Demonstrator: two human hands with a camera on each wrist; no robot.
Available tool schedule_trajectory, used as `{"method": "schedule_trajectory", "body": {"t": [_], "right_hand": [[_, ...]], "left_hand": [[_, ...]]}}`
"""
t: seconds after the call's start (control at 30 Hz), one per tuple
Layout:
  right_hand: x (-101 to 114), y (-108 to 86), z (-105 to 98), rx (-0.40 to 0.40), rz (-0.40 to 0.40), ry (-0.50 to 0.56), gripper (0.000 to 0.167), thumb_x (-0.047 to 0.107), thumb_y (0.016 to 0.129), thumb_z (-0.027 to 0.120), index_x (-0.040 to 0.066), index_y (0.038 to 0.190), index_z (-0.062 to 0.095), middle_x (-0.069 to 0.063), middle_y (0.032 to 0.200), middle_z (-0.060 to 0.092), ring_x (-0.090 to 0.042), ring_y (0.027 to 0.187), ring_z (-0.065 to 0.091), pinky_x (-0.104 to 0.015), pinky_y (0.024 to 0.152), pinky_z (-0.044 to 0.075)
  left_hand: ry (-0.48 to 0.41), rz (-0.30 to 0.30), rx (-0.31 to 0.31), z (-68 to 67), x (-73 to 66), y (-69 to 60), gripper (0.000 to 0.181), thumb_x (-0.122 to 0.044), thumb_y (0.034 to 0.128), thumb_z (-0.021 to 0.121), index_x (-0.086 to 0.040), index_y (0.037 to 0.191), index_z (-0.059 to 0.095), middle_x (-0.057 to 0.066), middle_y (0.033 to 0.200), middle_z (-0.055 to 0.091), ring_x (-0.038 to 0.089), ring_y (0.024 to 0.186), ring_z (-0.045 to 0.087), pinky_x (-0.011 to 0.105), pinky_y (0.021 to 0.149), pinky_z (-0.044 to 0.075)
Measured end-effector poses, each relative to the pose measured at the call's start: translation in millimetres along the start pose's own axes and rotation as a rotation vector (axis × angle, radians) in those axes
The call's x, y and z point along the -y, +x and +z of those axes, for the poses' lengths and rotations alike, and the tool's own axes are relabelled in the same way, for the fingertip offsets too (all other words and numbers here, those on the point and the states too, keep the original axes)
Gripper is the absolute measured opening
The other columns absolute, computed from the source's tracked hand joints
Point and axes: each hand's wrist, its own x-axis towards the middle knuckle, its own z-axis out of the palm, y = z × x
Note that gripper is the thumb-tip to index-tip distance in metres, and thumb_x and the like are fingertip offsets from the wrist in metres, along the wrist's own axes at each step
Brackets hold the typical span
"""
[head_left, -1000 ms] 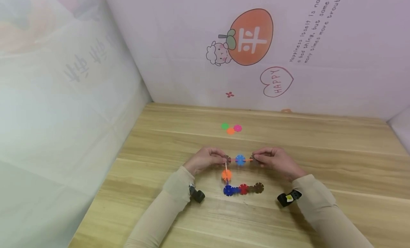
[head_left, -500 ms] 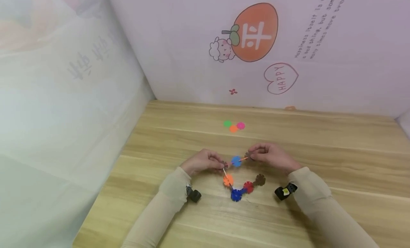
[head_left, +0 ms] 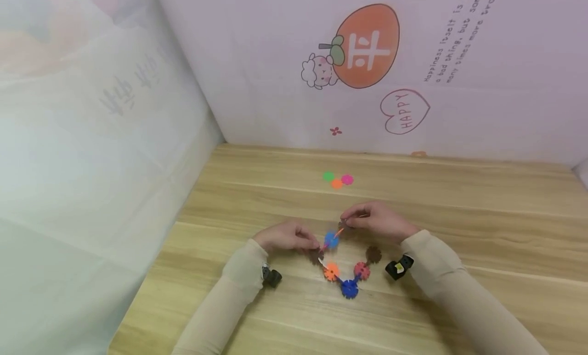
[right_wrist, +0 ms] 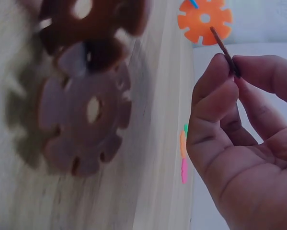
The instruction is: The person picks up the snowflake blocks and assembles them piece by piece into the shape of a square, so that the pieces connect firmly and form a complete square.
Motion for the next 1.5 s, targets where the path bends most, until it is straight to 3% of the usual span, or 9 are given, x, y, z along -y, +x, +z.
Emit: {"method": "schedule_trajectory", "body": {"t": [0.13, 0.27, 0.37, 0.53, 0.8, 0.93, 1.2, 1.5], "right_hand": [[4, 3.7, 3, 0.042, -0.022, -0.008, 0.025, 0.025, 0.096, 0.064, 0.013, 0.117, 0.071, -0.001, 0.114, 0.073, -0.015, 0.107, 0.065, -0.036, 0.095, 0.054], [8, 7.9, 7, 0.075, -0.035, 0.004, 0.023, 0.023, 0.093, 0.068, 0.011, 0.113, 0.07, -0.001, 0.107, 0.074, -0.014, 0.098, 0.067, -0.033, 0.089, 0.055], [10, 11.4, 11, 0.089, -0.061, 0.015, 0.019, 0.022, 0.092, 0.07, 0.011, 0.108, 0.069, -0.001, 0.102, 0.074, -0.014, 0.095, 0.068, -0.03, 0.085, 0.056], [12, 16.0, 17, 0.083, -0.1, 0.026, 0.012, 0.019, 0.092, 0.071, 0.011, 0.101, 0.069, -0.001, 0.099, 0.074, -0.013, 0.094, 0.069, -0.026, 0.082, 0.057], [10, 22.3, 21, 0.062, -0.112, 0.052, 0.015, 0.021, 0.091, 0.072, 0.01, 0.099, 0.069, -0.003, 0.094, 0.073, -0.015, 0.086, 0.065, -0.029, 0.077, 0.056], [1, 25.8, 13, -0.002, -0.098, -0.027, 0.017, 0.023, 0.093, 0.069, 0.011, 0.105, 0.07, -0.003, 0.1, 0.072, -0.016, 0.093, 0.064, -0.031, 0.084, 0.054], [-25, 31.4, -21, -0.204, 0.0, -0.161, 0.031, 0.017, 0.095, 0.065, -0.001, 0.12, 0.064, -0.018, 0.113, 0.07, -0.032, 0.104, 0.065, -0.046, 0.093, 0.055], [-34, 46.2, -39, -0.265, 0.019, -0.188, 0.041, 0.011, 0.096, 0.063, -0.009, 0.13, 0.053, -0.026, 0.123, 0.063, -0.04, 0.113, 0.061, -0.051, 0.101, 0.05]], "left_hand": [[0.027, -0.011, -0.026, -0.6, -1.5, 2.5, 0.022, -0.024, 0.0968, 0.064, -0.007, 0.106, 0.074, 0.004, 0.097, 0.075, 0.012, 0.085, 0.069, 0.027, 0.078, 0.058], [-0.006, 0.009, -0.13, 1.1, -3.2, 9.6, 0.026, -0.031, 0.0965, 0.064, -0.009, 0.109, 0.072, 0.003, 0.095, 0.075, 0.015, 0.085, 0.068, 0.029, 0.077, 0.058], [-0.116, 0.032, -0.163, 4.1, -5.1, 15.5, 0.028, -0.029, 0.096, 0.065, -0.007, 0.114, 0.071, 0.008, 0.099, 0.075, 0.018, 0.088, 0.071, 0.03, 0.08, 0.059], [-0.32, 0.021, -0.143, 9.3, -7.8, 20.5, 0.029, -0.018, 0.0937, 0.068, -0.003, 0.118, 0.068, 0.011, 0.107, 0.074, 0.018, 0.094, 0.072, 0.032, 0.088, 0.059], [-0.38, 0.001, -0.194, 12.3, -2.8, 23.5, 0.023, -0.009, 0.0907, 0.07, -0.002, 0.113, 0.069, 0.01, 0.102, 0.074, 0.015, 0.089, 0.071, 0.03, 0.085, 0.06], [-0.385, -0.007, -0.214, 12.2, -1.3, 23.0, 0.024, -0.007, 0.0896, 0.071, 0.0, 0.113, 0.068, 0.011, 0.102, 0.074, 0.014, 0.088, 0.071, 0.03, 0.085, 0.06], [-0.389, -0.034, -0.234, 9.0, -2.2, 19.7, 0.024, -0.005, 0.0894, 0.07, 0.002, 0.112, 0.068, 0.013, 0.102, 0.074, 0.012, 0.084, 0.071, 0.029, 0.083, 0.061], [-0.365, -0.044, -0.273, 6.8, 0.7, 16.7, 0.022, -0.007, 0.0891, 0.071, 0.0, 0.109, 0.068, 0.009, 0.098, 0.074, 0.012, 0.084, 0.07, 0.028, 0.083, 0.06]]}}
